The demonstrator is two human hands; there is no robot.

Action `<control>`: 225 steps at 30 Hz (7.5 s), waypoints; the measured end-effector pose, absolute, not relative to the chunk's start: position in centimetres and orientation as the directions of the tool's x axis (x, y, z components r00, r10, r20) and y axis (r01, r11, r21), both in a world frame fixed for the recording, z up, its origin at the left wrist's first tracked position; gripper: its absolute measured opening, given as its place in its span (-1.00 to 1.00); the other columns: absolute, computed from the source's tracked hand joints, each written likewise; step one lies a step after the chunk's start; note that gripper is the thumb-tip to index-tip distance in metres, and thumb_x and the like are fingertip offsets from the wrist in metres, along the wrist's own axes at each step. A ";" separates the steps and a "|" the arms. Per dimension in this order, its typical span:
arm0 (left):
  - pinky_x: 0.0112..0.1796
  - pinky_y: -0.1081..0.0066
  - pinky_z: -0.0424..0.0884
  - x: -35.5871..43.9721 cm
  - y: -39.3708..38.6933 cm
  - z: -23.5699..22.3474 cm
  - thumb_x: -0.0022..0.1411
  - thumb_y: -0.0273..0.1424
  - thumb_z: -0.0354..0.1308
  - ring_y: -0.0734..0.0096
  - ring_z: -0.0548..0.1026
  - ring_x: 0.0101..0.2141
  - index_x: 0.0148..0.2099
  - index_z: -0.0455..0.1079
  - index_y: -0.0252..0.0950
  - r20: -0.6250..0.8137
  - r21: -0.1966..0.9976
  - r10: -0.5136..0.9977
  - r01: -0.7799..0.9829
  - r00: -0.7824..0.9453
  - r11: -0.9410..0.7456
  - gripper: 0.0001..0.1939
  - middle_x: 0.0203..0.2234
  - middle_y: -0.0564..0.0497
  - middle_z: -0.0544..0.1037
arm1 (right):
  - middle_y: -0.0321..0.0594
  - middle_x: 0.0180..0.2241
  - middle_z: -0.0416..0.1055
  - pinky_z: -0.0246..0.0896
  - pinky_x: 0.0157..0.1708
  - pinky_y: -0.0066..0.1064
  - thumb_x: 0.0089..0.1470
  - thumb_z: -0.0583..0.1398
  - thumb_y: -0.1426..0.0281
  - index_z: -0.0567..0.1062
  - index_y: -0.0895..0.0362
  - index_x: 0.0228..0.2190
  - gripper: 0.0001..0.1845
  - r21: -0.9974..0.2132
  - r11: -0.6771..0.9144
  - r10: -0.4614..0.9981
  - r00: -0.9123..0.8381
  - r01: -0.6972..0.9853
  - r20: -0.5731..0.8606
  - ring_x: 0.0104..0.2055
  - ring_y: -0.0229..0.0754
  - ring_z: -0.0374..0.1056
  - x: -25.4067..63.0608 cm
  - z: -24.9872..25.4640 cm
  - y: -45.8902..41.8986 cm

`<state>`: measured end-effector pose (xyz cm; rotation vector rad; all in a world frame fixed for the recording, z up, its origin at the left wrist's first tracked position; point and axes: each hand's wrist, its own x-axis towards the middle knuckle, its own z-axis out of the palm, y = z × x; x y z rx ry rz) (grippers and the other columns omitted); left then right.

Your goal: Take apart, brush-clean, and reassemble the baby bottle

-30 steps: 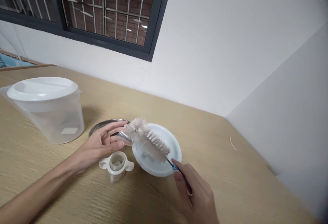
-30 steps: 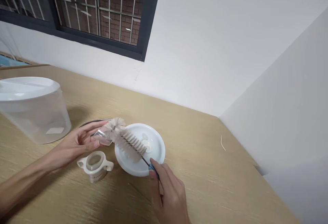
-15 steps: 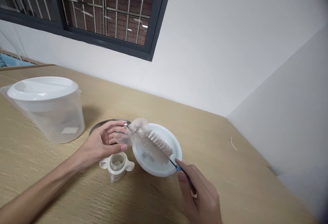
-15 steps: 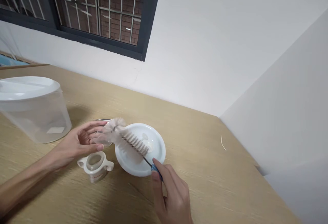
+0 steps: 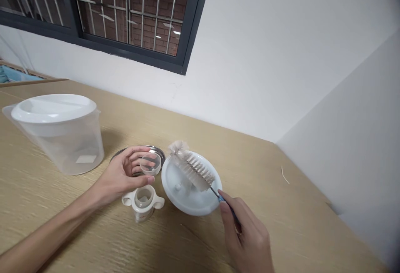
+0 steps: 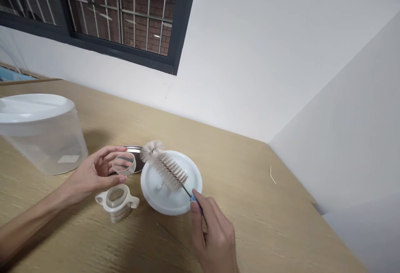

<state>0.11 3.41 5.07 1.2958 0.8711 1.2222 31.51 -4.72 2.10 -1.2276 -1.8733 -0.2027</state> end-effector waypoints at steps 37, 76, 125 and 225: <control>0.18 0.25 0.39 -0.7 2.4 5.3 0.28 -0.41 0.27 0.29 0.45 0.16 0.19 0.41 0.02 0.525 0.669 0.739 0.332 0.423 -0.665 -0.54 0.10 0.05 0.56 | -0.11 -0.19 0.41 0.35 -0.38 -0.56 0.22 0.11 0.67 0.43 0.11 0.14 -0.50 -0.248 0.684 0.635 -0.393 0.686 0.665 -0.34 -0.34 0.39 31.7 2.9 -4.4; 0.10 0.24 0.48 -1.0 0.9 6.3 0.17 -0.29 0.36 0.20 0.51 0.09 0.21 0.36 -0.03 0.351 0.781 0.846 0.373 0.400 -0.501 -0.44 0.10 -0.03 0.55 | -0.33 -0.47 0.39 0.19 -0.54 -0.54 0.11 0.33 0.29 0.43 0.10 -0.38 -0.81 -0.630 0.467 0.879 -0.250 0.620 0.406 -0.50 -0.32 0.29 31.8 4.5 -5.5; -0.07 0.27 0.56 -0.6 1.3 6.7 0.09 -0.24 0.40 0.18 0.57 -0.06 0.13 0.46 -0.15 0.314 0.819 0.881 0.367 0.354 -0.440 -0.46 -0.03 -0.08 0.62 | -0.22 -0.36 0.49 0.28 -0.49 -0.48 0.11 0.33 0.37 0.54 0.08 -0.31 -0.91 -0.619 0.523 0.833 -0.197 0.586 0.517 -0.40 -0.24 0.40 31.9 4.3 -4.7; -0.14 0.34 0.57 -0.8 0.7 7.2 0.15 -0.29 0.36 0.21 0.58 -0.07 0.03 0.52 -0.14 0.473 0.674 0.786 0.411 0.398 -0.614 -0.63 -0.10 -0.04 0.64 | -0.32 -0.46 0.38 0.08 -0.49 -0.50 -0.02 0.39 0.12 0.39 0.09 -0.32 -0.59 -0.932 0.107 0.993 0.012 0.345 0.119 -0.48 -0.30 0.22 31.0 4.3 -6.1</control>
